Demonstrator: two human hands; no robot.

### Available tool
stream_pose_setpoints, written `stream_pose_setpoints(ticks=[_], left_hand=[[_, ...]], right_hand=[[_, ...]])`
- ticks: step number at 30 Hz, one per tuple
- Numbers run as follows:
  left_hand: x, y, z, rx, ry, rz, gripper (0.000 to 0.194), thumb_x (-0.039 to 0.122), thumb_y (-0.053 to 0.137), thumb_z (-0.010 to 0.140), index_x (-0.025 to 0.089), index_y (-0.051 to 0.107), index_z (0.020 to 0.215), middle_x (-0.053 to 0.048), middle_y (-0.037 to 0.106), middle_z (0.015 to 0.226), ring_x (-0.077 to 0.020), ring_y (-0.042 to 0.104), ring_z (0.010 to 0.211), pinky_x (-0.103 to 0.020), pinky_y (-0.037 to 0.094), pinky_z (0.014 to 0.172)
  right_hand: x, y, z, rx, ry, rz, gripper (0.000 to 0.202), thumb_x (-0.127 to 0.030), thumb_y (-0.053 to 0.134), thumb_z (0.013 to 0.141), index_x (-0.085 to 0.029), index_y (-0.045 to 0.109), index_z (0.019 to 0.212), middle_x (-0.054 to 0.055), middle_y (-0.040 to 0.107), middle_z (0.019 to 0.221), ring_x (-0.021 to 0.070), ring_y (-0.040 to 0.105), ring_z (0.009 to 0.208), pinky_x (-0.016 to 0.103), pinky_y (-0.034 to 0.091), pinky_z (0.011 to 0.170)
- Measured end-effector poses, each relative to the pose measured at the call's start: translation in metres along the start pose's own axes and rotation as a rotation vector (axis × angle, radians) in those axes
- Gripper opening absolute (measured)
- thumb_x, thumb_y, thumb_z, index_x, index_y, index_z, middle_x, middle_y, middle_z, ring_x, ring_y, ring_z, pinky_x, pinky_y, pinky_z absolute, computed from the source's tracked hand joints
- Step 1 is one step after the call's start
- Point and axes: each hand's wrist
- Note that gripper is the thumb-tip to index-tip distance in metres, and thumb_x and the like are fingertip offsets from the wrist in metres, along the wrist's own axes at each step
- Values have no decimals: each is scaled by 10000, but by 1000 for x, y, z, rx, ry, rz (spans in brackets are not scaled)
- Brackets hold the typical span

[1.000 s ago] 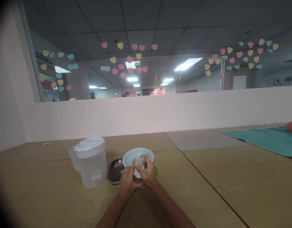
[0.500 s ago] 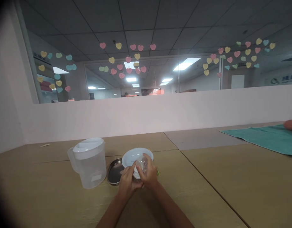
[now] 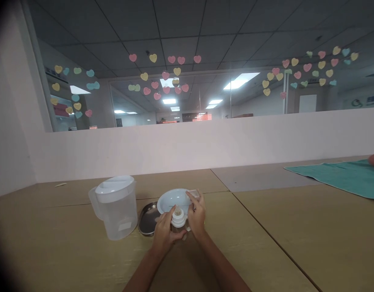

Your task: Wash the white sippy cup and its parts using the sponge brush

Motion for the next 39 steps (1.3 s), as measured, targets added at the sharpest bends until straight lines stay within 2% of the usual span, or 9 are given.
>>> stream_pose_setpoints(ticks=[6, 12, 16, 19, 24, 28, 31, 35, 39], left_hand=[[-1, 1, 0, -11, -21, -11, 780, 452, 723, 648, 145, 421, 1298, -122, 640, 1018, -257, 609, 917, -374, 493, 803], [2, -1, 0, -8, -29, -8, 766, 405, 751, 616, 140, 444, 1267, -119, 641, 1033, -256, 606, 924, -372, 496, 806], [4, -3, 2, 7, -23, -14, 751, 395, 760, 602, 144, 463, 1245, -120, 643, 1043, -257, 609, 931, -366, 499, 810], [5, -4, 2, 7, -28, -13, 734, 386, 758, 603, 145, 472, 1235, -113, 649, 1025, -256, 614, 918, -363, 505, 796], [4, -3, 2, -2, -42, -11, 716, 388, 742, 618, 152, 471, 1237, -111, 649, 1034, -255, 614, 926, -365, 505, 802], [2, -1, 1, 5, -36, -4, 695, 381, 716, 638, 161, 464, 1247, -113, 647, 1054, -262, 614, 947, -377, 499, 817], [1, -1, 1, -4, -32, -1, 684, 371, 709, 645, 164, 464, 1248, -115, 644, 1066, -265, 613, 955, -384, 497, 822], [2, -1, 1, -15, -43, -2, 684, 385, 708, 650, 160, 466, 1248, -118, 641, 1066, -265, 612, 953, -392, 498, 823], [3, -2, 1, 2, -45, -8, 677, 392, 710, 649, 157, 474, 1239, -113, 647, 1041, -258, 613, 936, -380, 504, 806]], right_hand=[[21, 4, -1, -107, 84, 26, 441, -65, 379, 664, -233, 736, 860, 72, 567, 1170, 196, 559, 1054, 363, 450, 917], [23, 5, 0, -121, 257, 88, 442, -97, 399, 606, -199, 721, 891, 77, 614, 1114, 213, 586, 995, 321, 474, 836], [22, 4, 2, -132, 299, 71, 454, -110, 397, 570, -196, 713, 884, 70, 618, 1109, 225, 569, 1037, 311, 455, 857], [20, 3, 2, -156, 311, 23, 472, -120, 394, 564, -204, 702, 912, 66, 611, 1123, 223, 591, 985, 313, 463, 828], [19, 4, 1, -218, 296, -15, 435, -147, 418, 621, -201, 685, 961, 73, 590, 1169, 199, 607, 877, 328, 461, 831], [18, 6, 1, -252, 251, 17, 342, -277, 461, 758, -185, 659, 1021, 109, 563, 1201, 187, 612, 811, 346, 480, 801], [17, 8, 1, -273, 201, 26, 353, -399, 458, 824, -189, 647, 1036, 117, 569, 1189, 204, 600, 905, 353, 477, 813], [16, 9, -1, -299, 133, 18, 353, -446, 437, 859, -217, 628, 1048, 84, 597, 1153, 211, 551, 1040, 348, 457, 849], [11, 5, 0, -306, 139, 14, 344, -433, 398, 892, -208, 606, 1047, 69, 632, 1079, 182, 597, 880, 327, 462, 799]])
Point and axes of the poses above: each hand's wrist, its own z-axis towards the middle knuckle, its own y-axis out of the palm, x = y × z
